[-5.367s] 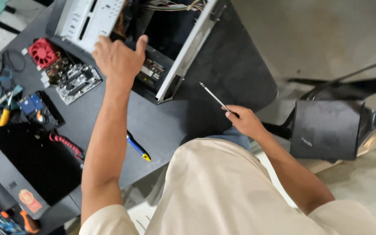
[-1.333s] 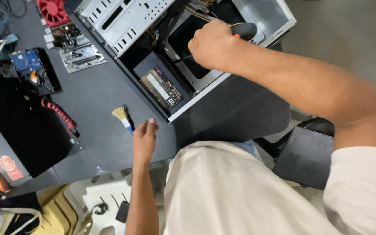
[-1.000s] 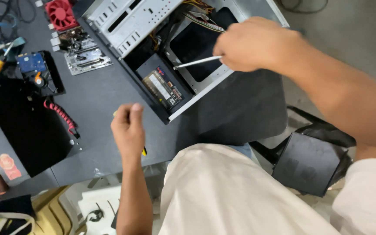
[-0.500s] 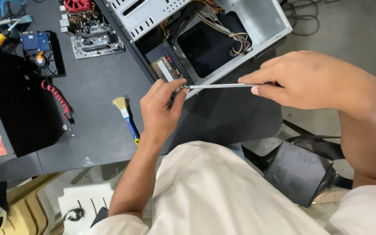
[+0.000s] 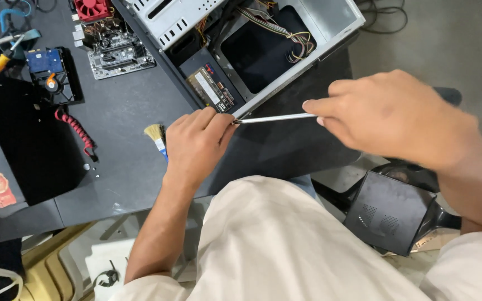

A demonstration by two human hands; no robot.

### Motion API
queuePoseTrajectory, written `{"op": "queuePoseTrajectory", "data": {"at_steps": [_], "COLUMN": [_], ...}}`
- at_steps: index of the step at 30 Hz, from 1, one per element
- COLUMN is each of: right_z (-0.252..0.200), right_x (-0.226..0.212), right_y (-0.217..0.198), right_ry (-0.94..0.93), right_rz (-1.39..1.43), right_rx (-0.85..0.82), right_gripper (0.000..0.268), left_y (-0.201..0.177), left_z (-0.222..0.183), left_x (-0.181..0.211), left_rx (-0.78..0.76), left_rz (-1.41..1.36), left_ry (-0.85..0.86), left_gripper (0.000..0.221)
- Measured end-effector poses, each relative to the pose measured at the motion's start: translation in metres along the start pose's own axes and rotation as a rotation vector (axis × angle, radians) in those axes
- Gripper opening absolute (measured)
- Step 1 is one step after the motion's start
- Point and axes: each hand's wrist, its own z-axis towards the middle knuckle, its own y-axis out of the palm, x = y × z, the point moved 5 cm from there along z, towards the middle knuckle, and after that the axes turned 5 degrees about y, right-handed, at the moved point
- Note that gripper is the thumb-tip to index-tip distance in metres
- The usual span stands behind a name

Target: Installing a power supply unit into a desktop computer case and securing it with screws using a screwdriver.

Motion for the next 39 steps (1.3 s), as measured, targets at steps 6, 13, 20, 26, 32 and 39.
{"op": "queuePoseTrajectory", "data": {"at_steps": [6,13,20,26,32,39], "right_z": [-0.014,0.001,0.033,0.083,0.086,0.078], "right_x": [-0.023,-0.018,-0.01,-0.033,-0.036,-0.034], "right_y": [0.026,0.048,0.126,0.274,0.319,0.313], "right_ry": [-0.103,-0.201,-0.137,0.2,0.307,0.374], "right_rz": [-0.245,0.045,0.884,1.586,1.695,1.751], "right_rx": [0.676,0.723,0.334,0.007,-0.024,0.004], "right_gripper": [0.045,0.018,0.027,0.031,0.033,0.028], "left_y": [0.009,0.001,0.072,0.19,0.173,0.039], "left_z": [-0.005,-0.015,-0.118,-0.201,-0.2,-0.038], "left_x": [0.001,-0.007,-0.078,-0.102,-0.121,-0.128], "left_rx": [-0.082,-0.162,-0.102,-0.423,-0.559,0.131], "left_rz": [0.112,-0.037,-0.235,-0.18,-0.022,0.127], "left_ry": [0.061,-0.042,-0.636,-0.781,-0.716,-0.468], "left_gripper": [0.039,0.031,0.018,0.058,0.066,0.01]}}
